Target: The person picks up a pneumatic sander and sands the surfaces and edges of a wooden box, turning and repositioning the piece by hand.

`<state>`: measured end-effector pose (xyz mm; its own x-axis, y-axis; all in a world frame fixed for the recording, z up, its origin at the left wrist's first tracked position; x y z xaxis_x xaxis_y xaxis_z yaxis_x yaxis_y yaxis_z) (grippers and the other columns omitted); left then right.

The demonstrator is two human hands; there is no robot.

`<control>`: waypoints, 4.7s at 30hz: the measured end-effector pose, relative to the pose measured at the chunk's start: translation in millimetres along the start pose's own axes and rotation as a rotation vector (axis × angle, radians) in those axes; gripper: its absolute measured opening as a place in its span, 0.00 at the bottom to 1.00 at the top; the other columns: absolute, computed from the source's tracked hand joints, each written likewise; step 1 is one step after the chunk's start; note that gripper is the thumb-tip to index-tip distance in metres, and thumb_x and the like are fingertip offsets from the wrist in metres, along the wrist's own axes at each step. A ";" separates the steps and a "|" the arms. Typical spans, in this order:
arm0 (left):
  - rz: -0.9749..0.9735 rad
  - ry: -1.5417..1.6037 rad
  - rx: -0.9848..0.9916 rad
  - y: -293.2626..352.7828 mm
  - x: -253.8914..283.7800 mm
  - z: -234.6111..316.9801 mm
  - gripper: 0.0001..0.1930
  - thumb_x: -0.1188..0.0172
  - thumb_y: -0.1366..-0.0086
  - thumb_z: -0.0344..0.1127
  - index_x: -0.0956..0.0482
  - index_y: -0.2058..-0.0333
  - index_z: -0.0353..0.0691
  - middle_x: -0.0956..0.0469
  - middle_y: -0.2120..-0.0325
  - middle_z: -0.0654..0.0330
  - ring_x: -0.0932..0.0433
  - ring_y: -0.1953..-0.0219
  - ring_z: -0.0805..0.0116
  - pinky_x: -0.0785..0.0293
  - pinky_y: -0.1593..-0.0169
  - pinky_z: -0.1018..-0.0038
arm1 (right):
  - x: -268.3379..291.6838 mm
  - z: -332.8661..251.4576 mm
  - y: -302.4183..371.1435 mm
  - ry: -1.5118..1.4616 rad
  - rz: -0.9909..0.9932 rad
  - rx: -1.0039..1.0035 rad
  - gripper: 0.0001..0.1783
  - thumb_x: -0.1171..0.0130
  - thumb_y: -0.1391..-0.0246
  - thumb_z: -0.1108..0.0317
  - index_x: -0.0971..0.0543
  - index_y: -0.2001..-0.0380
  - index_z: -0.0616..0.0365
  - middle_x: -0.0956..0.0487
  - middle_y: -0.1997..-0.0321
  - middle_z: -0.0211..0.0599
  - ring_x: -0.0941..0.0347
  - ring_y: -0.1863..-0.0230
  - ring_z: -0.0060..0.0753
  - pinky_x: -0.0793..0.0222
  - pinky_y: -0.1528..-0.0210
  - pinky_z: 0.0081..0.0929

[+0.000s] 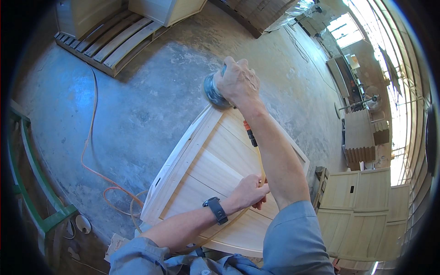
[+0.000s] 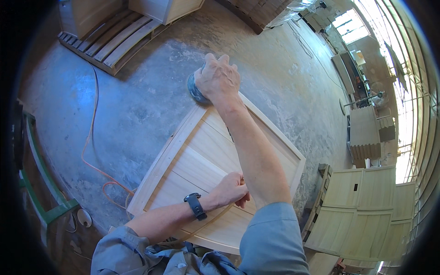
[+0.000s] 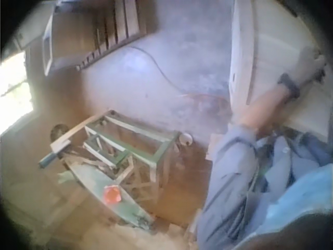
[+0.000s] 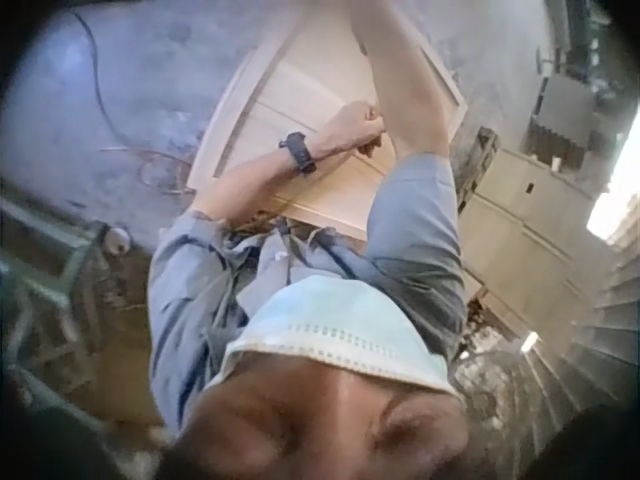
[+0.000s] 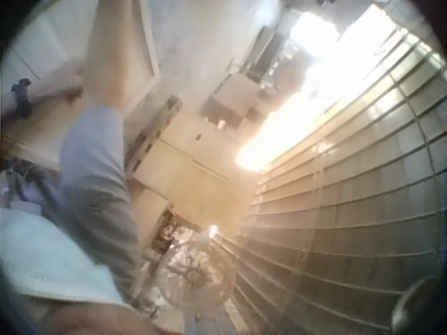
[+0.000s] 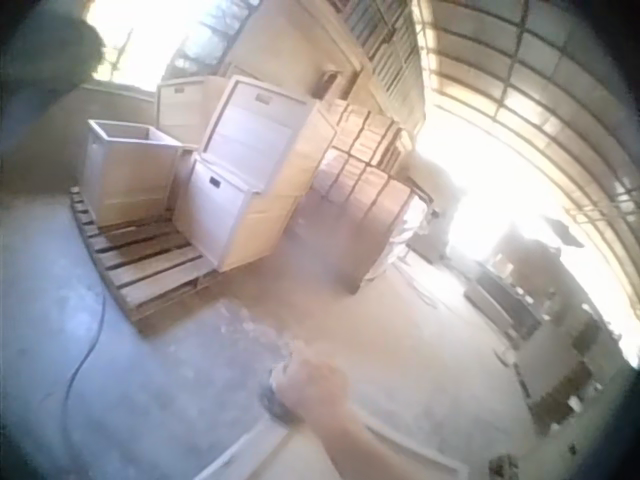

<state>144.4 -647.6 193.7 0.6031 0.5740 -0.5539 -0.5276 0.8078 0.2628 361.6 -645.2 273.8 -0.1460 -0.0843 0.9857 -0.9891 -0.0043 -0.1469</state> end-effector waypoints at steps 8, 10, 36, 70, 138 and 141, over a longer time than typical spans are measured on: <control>-0.143 -0.032 0.128 -4.6 -8.6 -16.8 0.12 0.43 0.35 0.37 0.25 0.66 0.30 0.23 0.79 0.58 0.19 0.80 0.69 0.22 0.76 0.76 | 1.3 -17.8 53.8 -0.038 0.027 0.181 0.15 0.43 0.45 0.59 0.23 0.59 0.57 0.26 0.56 0.55 0.25 0.57 0.59 0.23 0.60 0.48; -0.146 -0.040 0.126 -8.4 -12.0 -34.5 0.12 0.42 0.34 0.38 0.24 0.67 0.31 0.22 0.78 0.57 0.18 0.78 0.69 0.22 0.75 0.76 | 2.8 -28.9 75.8 -0.051 0.020 0.249 0.14 0.42 0.45 0.59 0.23 0.60 0.57 0.26 0.57 0.54 0.25 0.58 0.56 0.23 0.63 0.46; -0.192 0.112 0.119 -6.5 -13.8 -22.3 0.12 0.48 0.29 0.38 0.29 0.58 0.34 0.22 0.77 0.60 0.22 0.81 0.74 0.24 0.77 0.78 | 8.6 132.1 4.9 0.126 0.033 -0.346 0.21 0.48 0.43 0.55 0.22 0.51 0.53 0.24 0.49 0.59 0.25 0.48 0.62 0.29 0.45 0.47; -0.192 0.199 0.172 -5.3 -7.7 -11.7 0.10 0.50 0.29 0.36 0.30 0.58 0.34 0.25 0.84 0.62 0.24 0.87 0.75 0.29 0.85 0.82 | -5.0 51.0 -25.3 0.026 0.074 -0.147 0.22 0.46 0.43 0.55 0.21 0.51 0.55 0.24 0.49 0.58 0.25 0.48 0.63 0.29 0.46 0.48; 0.066 0.033 0.024 198.8 -21.9 -72.3 0.14 0.48 0.27 0.42 0.28 0.53 0.36 0.26 0.75 0.67 0.27 0.75 0.80 0.29 0.71 0.80 | 13.1 -67.6 110.5 0.020 -0.031 0.046 0.19 0.46 0.45 0.58 0.23 0.54 0.57 0.26 0.51 0.61 0.25 0.53 0.65 0.28 0.47 0.50; -0.034 -0.039 0.069 203.4 -22.4 -94.9 0.12 0.48 0.27 0.42 0.25 0.61 0.38 0.26 0.75 0.67 0.28 0.76 0.81 0.30 0.73 0.80 | 11.5 -85.8 147.8 0.004 -0.022 0.141 0.17 0.45 0.46 0.59 0.23 0.57 0.56 0.26 0.53 0.60 0.25 0.55 0.65 0.27 0.51 0.51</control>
<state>-33.1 -508.8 184.6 0.6434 0.5502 -0.5323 -0.4648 0.8332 0.2995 212.3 -561.3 270.5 -0.1242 -0.0790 0.9891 -0.9800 -0.1464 -0.1348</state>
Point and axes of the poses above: each hand's wrist, its own y-axis away from the middle knuckle, its own x-axis out of the back of the hand, z = x × y, the point moved 2 cm from there along -y, towards the middle knuckle
